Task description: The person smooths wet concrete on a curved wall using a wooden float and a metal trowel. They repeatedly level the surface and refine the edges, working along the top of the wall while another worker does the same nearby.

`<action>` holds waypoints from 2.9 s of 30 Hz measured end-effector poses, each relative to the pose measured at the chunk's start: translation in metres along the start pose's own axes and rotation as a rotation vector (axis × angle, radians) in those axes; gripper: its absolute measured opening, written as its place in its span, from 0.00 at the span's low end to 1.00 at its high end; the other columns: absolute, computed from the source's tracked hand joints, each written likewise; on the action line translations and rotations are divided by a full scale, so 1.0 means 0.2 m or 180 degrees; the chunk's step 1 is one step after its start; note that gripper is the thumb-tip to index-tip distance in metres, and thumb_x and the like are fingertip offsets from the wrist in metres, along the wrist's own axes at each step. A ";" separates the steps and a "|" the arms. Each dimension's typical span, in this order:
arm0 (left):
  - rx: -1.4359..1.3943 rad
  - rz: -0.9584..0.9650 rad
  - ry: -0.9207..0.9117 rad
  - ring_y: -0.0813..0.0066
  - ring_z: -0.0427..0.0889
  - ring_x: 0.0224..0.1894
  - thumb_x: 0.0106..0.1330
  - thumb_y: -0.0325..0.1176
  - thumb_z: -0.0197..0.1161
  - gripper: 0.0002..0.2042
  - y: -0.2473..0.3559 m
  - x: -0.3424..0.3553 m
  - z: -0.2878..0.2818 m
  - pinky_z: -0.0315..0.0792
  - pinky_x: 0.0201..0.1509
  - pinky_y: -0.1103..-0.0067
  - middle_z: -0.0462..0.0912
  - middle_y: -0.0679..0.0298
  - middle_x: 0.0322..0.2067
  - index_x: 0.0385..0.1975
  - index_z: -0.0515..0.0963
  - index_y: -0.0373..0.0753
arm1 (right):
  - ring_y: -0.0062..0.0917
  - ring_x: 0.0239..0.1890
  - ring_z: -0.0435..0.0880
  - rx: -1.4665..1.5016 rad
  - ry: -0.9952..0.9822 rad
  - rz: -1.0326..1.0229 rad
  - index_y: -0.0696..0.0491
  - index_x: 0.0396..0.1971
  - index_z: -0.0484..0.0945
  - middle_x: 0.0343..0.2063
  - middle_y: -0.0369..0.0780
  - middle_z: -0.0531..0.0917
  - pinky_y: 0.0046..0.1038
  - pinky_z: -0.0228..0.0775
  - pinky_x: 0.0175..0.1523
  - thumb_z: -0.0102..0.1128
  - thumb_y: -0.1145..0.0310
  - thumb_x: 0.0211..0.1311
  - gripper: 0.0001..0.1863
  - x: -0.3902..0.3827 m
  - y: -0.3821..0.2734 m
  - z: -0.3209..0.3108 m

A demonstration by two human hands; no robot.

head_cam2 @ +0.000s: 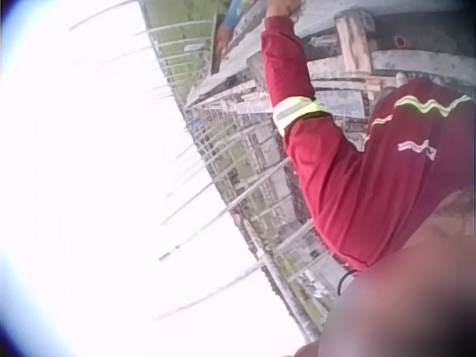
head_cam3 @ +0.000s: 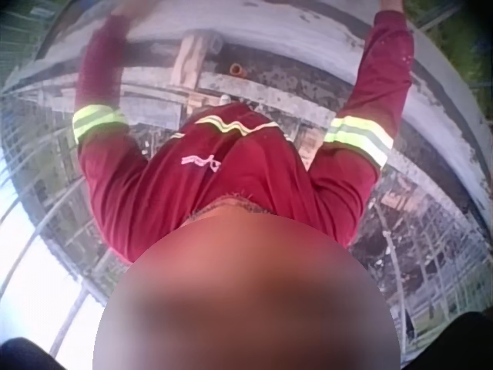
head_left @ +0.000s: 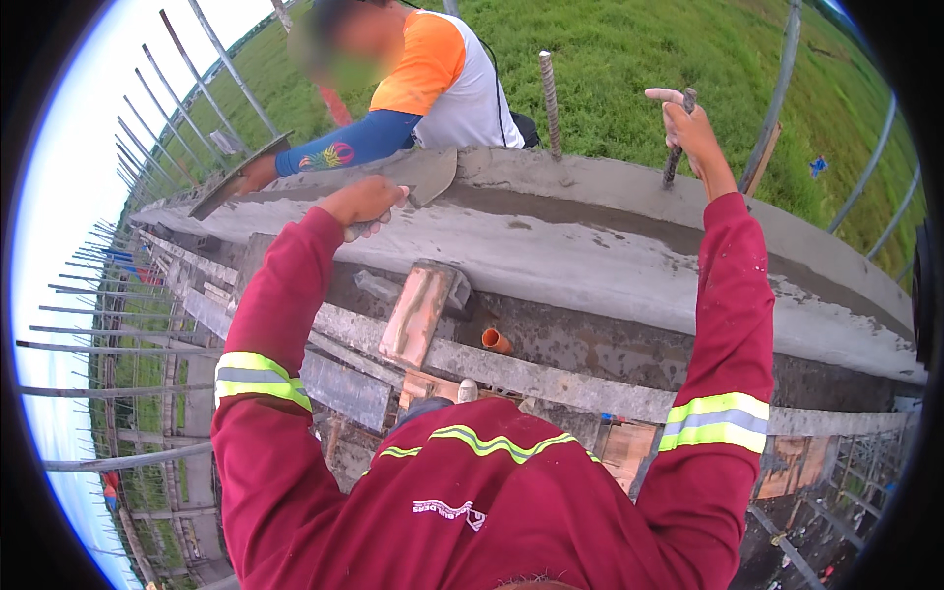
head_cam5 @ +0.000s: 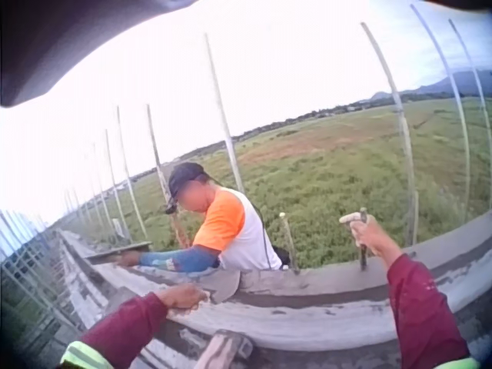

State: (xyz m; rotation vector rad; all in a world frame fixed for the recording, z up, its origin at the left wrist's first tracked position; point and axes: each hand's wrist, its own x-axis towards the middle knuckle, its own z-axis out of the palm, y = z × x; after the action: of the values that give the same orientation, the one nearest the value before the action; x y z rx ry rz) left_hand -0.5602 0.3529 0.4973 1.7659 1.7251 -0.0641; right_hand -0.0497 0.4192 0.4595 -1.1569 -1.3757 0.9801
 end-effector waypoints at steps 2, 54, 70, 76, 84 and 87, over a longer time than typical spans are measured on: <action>0.0084 0.0026 -0.0192 0.75 0.72 0.13 0.79 0.49 0.46 0.23 0.10 0.05 0.01 0.69 0.16 0.74 0.71 0.65 0.20 0.44 0.77 0.31 | 0.13 0.19 0.61 0.0006 0.0027 -0.0014 0.53 0.57 0.80 0.18 0.25 0.64 0.23 0.61 0.27 0.45 0.66 0.74 0.19 0.00 0.00 0.00; 0.1769 0.1276 0.0927 0.34 0.81 0.41 0.76 0.43 0.53 0.19 0.43 0.04 0.34 0.72 0.46 0.50 0.82 0.37 0.33 0.42 0.76 0.28 | 0.12 0.19 0.58 -0.0069 0.0029 -0.0051 0.51 0.59 0.78 0.18 0.24 0.62 0.22 0.59 0.27 0.45 0.66 0.76 0.18 0.00 0.00 0.01; 0.0251 0.1317 -0.0681 0.67 0.77 0.14 0.80 0.47 0.47 0.21 0.90 0.01 0.55 0.71 0.22 0.68 0.73 0.60 0.17 0.36 0.72 0.31 | 0.13 0.20 0.60 -0.0248 -0.0042 -0.0117 0.50 0.58 0.80 0.19 0.25 0.64 0.23 0.61 0.29 0.44 0.67 0.74 0.19 0.02 0.03 -0.01; 0.1368 0.2290 0.0595 0.35 0.81 0.33 0.76 0.43 0.53 0.19 0.93 0.01 0.71 0.73 0.41 0.53 0.80 0.37 0.24 0.39 0.75 0.28 | 0.13 0.20 0.59 -0.0148 -0.0082 -0.0066 0.50 0.57 0.80 0.19 0.25 0.63 0.23 0.60 0.29 0.44 0.67 0.75 0.18 0.01 0.01 0.00; 0.1662 0.2278 0.0748 0.46 0.83 0.25 0.77 0.44 0.52 0.19 0.74 -0.03 0.52 0.75 0.33 0.58 0.79 0.46 0.19 0.41 0.75 0.30 | 0.13 0.21 0.60 -0.0179 -0.0182 -0.0052 0.51 0.56 0.80 0.20 0.26 0.64 0.24 0.63 0.31 0.44 0.66 0.75 0.18 0.00 0.00 -0.02; 0.0528 0.1257 -0.0488 0.63 0.80 0.17 0.78 0.47 0.50 0.20 0.89 0.01 0.55 0.73 0.24 0.66 0.75 0.58 0.18 0.40 0.74 0.31 | 0.14 0.22 0.61 -0.0148 -0.0193 -0.0019 0.52 0.56 0.80 0.20 0.26 0.64 0.24 0.63 0.31 0.44 0.66 0.75 0.19 0.00 0.00 -0.02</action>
State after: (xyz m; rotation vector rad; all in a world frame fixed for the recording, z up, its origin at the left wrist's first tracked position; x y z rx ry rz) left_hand -0.3534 0.3181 0.4838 2.1337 1.2699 -0.1703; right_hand -0.0455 0.4198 0.4603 -1.1652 -1.4561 0.9905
